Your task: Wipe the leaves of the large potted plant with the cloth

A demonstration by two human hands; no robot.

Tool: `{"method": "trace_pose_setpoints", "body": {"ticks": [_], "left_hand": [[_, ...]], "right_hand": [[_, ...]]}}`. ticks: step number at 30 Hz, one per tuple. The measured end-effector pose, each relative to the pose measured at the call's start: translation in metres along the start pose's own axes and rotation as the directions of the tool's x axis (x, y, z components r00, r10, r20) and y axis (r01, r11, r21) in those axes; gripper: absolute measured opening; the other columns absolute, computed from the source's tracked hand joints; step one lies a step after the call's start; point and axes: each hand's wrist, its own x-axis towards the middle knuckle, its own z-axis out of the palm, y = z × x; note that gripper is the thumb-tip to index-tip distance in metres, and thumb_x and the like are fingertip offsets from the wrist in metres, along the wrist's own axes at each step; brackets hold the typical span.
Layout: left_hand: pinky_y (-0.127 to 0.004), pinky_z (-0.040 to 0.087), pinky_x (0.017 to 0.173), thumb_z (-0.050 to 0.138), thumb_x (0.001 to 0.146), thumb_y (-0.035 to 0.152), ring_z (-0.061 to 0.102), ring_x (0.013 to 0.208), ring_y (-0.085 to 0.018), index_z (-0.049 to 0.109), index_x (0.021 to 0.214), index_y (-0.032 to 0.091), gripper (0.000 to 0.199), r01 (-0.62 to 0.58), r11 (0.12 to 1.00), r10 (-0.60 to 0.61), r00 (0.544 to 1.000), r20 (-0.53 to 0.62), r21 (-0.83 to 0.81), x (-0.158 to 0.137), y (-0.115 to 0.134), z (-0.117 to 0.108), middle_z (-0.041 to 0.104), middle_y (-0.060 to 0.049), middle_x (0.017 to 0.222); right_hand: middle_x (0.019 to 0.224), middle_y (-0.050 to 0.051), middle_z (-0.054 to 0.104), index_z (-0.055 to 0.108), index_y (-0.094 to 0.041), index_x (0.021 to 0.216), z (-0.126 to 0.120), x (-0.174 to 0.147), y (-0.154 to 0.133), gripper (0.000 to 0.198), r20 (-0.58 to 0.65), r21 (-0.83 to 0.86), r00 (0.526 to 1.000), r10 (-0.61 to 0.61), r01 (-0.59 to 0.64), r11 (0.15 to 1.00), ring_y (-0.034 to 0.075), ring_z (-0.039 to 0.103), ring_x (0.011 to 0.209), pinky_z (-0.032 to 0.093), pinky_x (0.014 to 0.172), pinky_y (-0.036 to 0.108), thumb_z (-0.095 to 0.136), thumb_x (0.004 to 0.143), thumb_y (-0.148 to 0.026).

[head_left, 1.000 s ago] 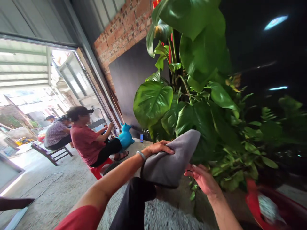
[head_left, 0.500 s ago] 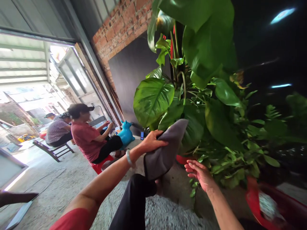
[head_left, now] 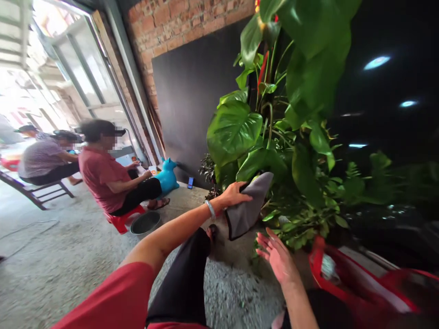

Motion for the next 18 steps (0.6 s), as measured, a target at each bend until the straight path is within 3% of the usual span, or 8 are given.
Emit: {"method": "trace_pose_setpoints", "body": {"ticks": [2,4,8,11,13,15,18], "left_hand": [[-0.038,0.044,0.112,0.084,0.067,0.034,0.058,0.131,-0.033,0.058,0.142,0.007,0.084,0.002,0.999,-0.001,1.000,0.013,-0.053,-0.003,0.009,0.006,0.063,-0.015,0.141],[-0.038,0.043,0.113,0.083,0.069,0.035,0.058,0.131,-0.032,0.055,0.144,0.006,0.085,0.008,0.994,-0.006,1.000,0.014,-0.111,-0.007,0.017,0.012,0.061,-0.016,0.143],[-0.039,0.042,0.114,0.084,0.069,0.033,0.057,0.131,-0.033,0.056,0.143,0.006,0.083,0.013,0.984,-0.018,0.999,-0.029,-0.180,-0.014,0.030,0.020,0.061,-0.017,0.142],[-0.042,0.042,0.115,0.085,0.069,0.039,0.054,0.135,-0.035,0.056,0.143,0.007,0.086,-0.006,0.970,0.002,1.000,-0.016,-0.245,-0.018,0.029,0.018,0.060,-0.018,0.144],[-0.040,0.050,0.105,0.078,0.077,0.048,0.060,0.127,-0.033,0.055,0.145,0.010,0.082,0.019,0.931,-0.009,1.000,0.030,-0.365,-0.019,0.025,0.013,0.060,-0.018,0.144],[-0.035,0.060,0.082,0.066,0.087,0.052,0.069,0.106,-0.029,0.053,0.148,0.013,0.074,0.075,0.872,-0.039,0.996,0.085,-0.483,-0.017,0.020,0.006,0.059,-0.018,0.144],[-0.025,0.054,0.052,0.054,0.094,0.041,0.068,0.076,-0.018,0.049,0.150,0.012,0.063,0.134,0.829,-0.072,0.988,0.135,-0.543,-0.012,0.012,-0.001,0.063,-0.020,0.136]], "right_hand": [[0.117,0.008,0.075,0.066,-0.033,0.120,0.025,-0.007,-0.010,0.073,0.011,0.035,0.997,-0.078,0.078,0.996,0.031,0.068,0.111,0.058,0.077,0.046,0.088,0.054,-0.057],[0.120,0.006,0.074,0.065,-0.034,0.123,0.054,-0.005,-0.020,0.077,-0.020,-0.010,0.987,-0.159,0.159,0.987,0.030,0.068,0.108,0.058,0.080,0.047,0.090,0.053,-0.051],[0.095,0.002,0.077,0.069,-0.026,0.105,0.100,0.004,-0.023,0.067,-0.213,-0.060,0.933,-0.289,0.282,0.957,0.024,0.072,0.088,0.059,0.082,0.040,0.092,0.043,-0.037],[0.077,-0.002,0.074,0.066,-0.023,0.091,0.107,-0.003,-0.019,0.055,-0.314,-0.075,0.895,-0.318,0.310,0.948,0.023,0.071,0.071,0.060,0.072,0.039,0.087,0.042,-0.036],[0.073,-0.002,0.072,0.065,-0.023,0.088,0.100,-0.016,-0.030,0.053,-0.362,-0.101,0.868,-0.340,0.326,0.940,0.022,0.069,0.068,0.060,0.069,0.038,0.085,0.040,-0.032],[0.082,-0.002,0.073,0.064,-0.023,0.092,0.090,-0.030,-0.058,0.053,-0.409,-0.141,0.808,-0.424,0.403,0.904,0.021,0.070,0.075,0.060,0.073,0.035,0.084,0.043,-0.031],[0.112,0.000,0.072,0.060,-0.025,0.107,0.088,-0.037,-0.118,0.055,-0.404,-0.283,0.627,-0.666,0.607,0.743,0.021,0.068,0.103,0.057,0.088,0.032,0.074,0.056,-0.039]]}}
